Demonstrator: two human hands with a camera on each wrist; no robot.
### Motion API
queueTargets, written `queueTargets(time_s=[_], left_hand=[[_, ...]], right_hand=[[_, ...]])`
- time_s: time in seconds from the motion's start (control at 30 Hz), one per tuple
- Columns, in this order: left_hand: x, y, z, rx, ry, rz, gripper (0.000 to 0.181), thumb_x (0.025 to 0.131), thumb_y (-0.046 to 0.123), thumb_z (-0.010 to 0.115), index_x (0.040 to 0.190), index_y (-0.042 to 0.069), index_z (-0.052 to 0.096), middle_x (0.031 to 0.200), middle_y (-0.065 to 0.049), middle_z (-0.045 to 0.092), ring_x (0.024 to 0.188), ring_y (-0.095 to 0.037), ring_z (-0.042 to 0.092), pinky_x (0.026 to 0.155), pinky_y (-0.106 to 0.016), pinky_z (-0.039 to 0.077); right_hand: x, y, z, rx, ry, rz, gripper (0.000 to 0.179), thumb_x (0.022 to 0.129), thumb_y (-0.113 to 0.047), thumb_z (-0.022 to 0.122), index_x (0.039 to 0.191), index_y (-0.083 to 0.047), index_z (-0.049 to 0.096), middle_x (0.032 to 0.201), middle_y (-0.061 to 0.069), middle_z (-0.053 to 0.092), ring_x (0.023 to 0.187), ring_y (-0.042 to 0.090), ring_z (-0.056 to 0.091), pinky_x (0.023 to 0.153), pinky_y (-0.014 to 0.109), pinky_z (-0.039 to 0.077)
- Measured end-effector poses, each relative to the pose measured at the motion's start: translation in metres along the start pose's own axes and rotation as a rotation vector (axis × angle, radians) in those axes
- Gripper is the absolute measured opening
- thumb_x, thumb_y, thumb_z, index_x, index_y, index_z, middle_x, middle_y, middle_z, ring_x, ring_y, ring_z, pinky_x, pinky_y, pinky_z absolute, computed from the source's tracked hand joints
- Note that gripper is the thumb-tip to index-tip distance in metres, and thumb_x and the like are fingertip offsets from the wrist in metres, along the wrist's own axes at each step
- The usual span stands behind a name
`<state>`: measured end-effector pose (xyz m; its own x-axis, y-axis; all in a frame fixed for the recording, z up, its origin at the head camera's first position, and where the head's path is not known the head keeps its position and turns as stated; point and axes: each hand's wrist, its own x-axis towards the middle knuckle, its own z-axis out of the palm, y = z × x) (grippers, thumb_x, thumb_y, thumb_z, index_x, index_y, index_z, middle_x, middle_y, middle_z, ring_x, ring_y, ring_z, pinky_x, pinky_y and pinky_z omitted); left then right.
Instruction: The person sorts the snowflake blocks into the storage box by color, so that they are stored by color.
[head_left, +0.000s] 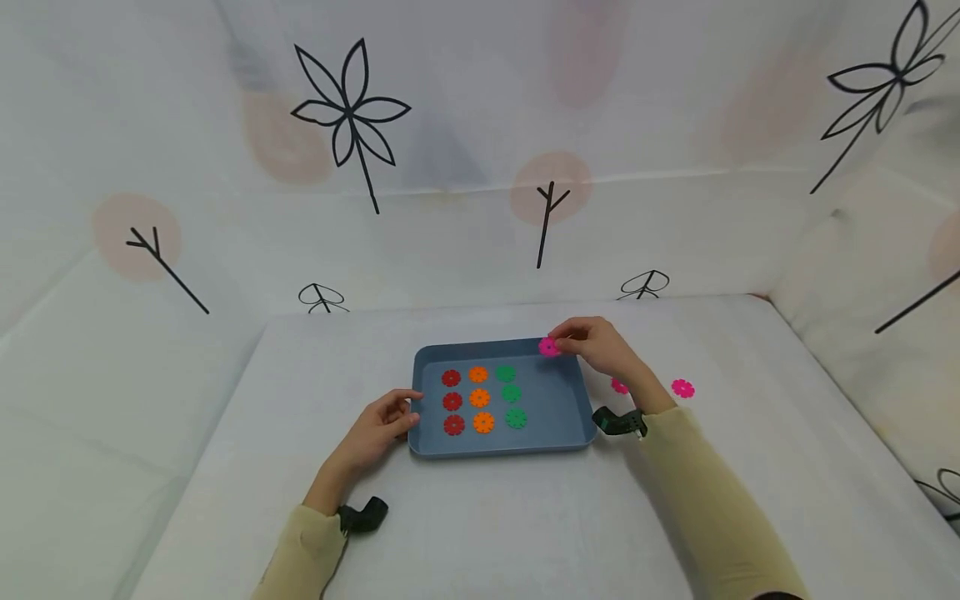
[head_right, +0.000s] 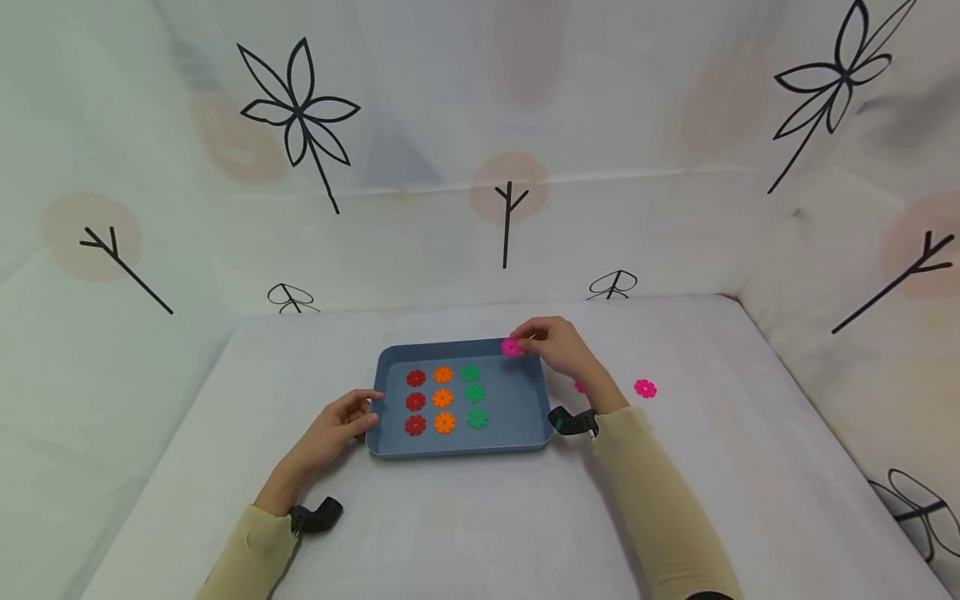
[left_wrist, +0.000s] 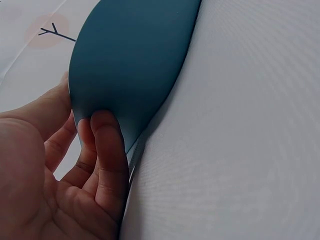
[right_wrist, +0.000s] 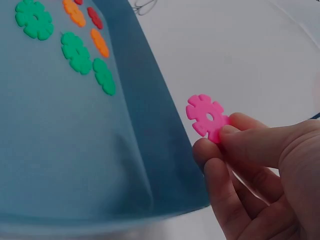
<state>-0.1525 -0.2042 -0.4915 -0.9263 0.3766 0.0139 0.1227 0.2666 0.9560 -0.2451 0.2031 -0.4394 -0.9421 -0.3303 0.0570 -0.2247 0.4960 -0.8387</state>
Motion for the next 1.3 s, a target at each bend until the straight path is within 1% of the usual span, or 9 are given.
queueTargets(time_s=[0.07, 0.23, 0.3, 0.4, 0.57, 0.77, 1.0, 1.13, 1.3], left_hand=[[0.0, 0.0, 0.0, 0.005, -0.001, 0.001, 0.036, 0.099, 0.013, 0.063, 0.133, 0.002, 0.057, 0.095, -0.012, 0.049, 0.073, -0.016, 0.048, 0.067, -0.024, 0.045], [0.0, 0.001, 0.0, -0.002, -0.003, 0.005, 0.036, 0.099, 0.013, 0.062, 0.133, 0.001, 0.056, 0.095, -0.012, 0.049, 0.073, -0.017, 0.049, 0.067, -0.024, 0.046], [0.0, 0.001, 0.0, -0.007, -0.004, 0.009, 0.037, 0.099, 0.012, 0.062, 0.133, 0.001, 0.056, 0.095, -0.012, 0.049, 0.073, -0.018, 0.049, 0.067, -0.025, 0.046], [0.0, 0.001, 0.0, -0.012, -0.005, 0.011, 0.037, 0.099, 0.011, 0.063, 0.133, 0.0, 0.056, 0.095, -0.012, 0.049, 0.073, -0.017, 0.049, 0.067, -0.024, 0.046], [-0.001, 0.001, 0.0, -0.006, -0.007, 0.006, 0.036, 0.099, 0.013, 0.063, 0.133, 0.001, 0.057, 0.095, -0.012, 0.049, 0.074, -0.017, 0.05, 0.068, -0.024, 0.046], [-0.001, 0.0, 0.0, -0.004, -0.003, 0.023, 0.036, 0.099, 0.013, 0.063, 0.132, 0.001, 0.057, 0.094, -0.011, 0.05, 0.072, -0.018, 0.049, 0.067, -0.025, 0.046], [-0.001, 0.001, -0.001, 0.007, 0.003, 0.015, 0.035, 0.099, 0.014, 0.063, 0.132, 0.002, 0.057, 0.093, -0.011, 0.05, 0.072, -0.016, 0.049, 0.067, -0.025, 0.046], [-0.001, 0.0, -0.001, 0.011, 0.001, 0.019, 0.035, 0.099, 0.014, 0.062, 0.132, 0.001, 0.057, 0.093, -0.012, 0.05, 0.071, -0.016, 0.049, 0.067, -0.025, 0.046], [0.0, -0.002, -0.001, 0.012, 0.001, 0.028, 0.035, 0.099, 0.014, 0.063, 0.132, 0.002, 0.057, 0.094, -0.011, 0.051, 0.071, -0.015, 0.05, 0.067, -0.025, 0.047]], right_hand=[[-0.002, -0.01, 0.002, 0.006, -0.017, 0.005, 0.019, 0.098, -0.009, 0.063, 0.113, -0.001, 0.071, 0.104, 0.014, 0.07, 0.093, 0.029, 0.065, 0.087, 0.046, 0.051], [0.003, -0.013, 0.007, 0.016, -0.035, 0.016, 0.016, 0.097, -0.008, 0.064, 0.109, -0.003, 0.073, 0.1, 0.012, 0.071, 0.091, 0.027, 0.065, 0.086, 0.048, 0.052], [0.009, -0.006, 0.01, 0.002, -0.028, 0.006, 0.014, 0.096, -0.01, 0.066, 0.107, -0.008, 0.074, 0.098, 0.007, 0.071, 0.088, 0.024, 0.065, 0.083, 0.045, 0.053], [0.012, -0.006, 0.014, -0.02, -0.023, -0.001, 0.013, 0.095, -0.009, 0.066, 0.105, -0.009, 0.075, 0.097, 0.006, 0.071, 0.086, 0.022, 0.064, 0.08, 0.042, 0.053], [0.016, -0.005, 0.021, -0.094, -0.018, -0.007, 0.012, 0.094, -0.01, 0.069, 0.103, -0.01, 0.076, 0.099, 0.004, 0.072, 0.09, 0.021, 0.062, 0.082, 0.038, 0.05], [0.02, -0.005, 0.028, -0.176, -0.007, -0.009, 0.011, 0.092, -0.011, 0.071, 0.101, -0.011, 0.077, 0.1, 0.004, 0.072, 0.09, 0.021, 0.062, 0.082, 0.041, 0.05], [0.022, -0.006, 0.034, -0.305, 0.001, -0.025, 0.01, 0.091, -0.014, 0.072, 0.1, -0.012, 0.079, 0.1, 0.004, 0.073, 0.092, 0.022, 0.063, 0.084, 0.042, 0.049], [0.021, -0.008, 0.036, -0.369, -0.011, -0.03, 0.011, 0.091, -0.014, 0.073, 0.099, -0.013, 0.079, 0.1, 0.004, 0.073, 0.089, 0.022, 0.063, 0.081, 0.042, 0.049], [0.02, -0.011, 0.036, -0.42, -0.03, -0.02, 0.011, 0.092, -0.015, 0.072, 0.099, -0.014, 0.08, 0.1, 0.003, 0.074, 0.089, 0.021, 0.062, 0.081, 0.041, 0.049]])
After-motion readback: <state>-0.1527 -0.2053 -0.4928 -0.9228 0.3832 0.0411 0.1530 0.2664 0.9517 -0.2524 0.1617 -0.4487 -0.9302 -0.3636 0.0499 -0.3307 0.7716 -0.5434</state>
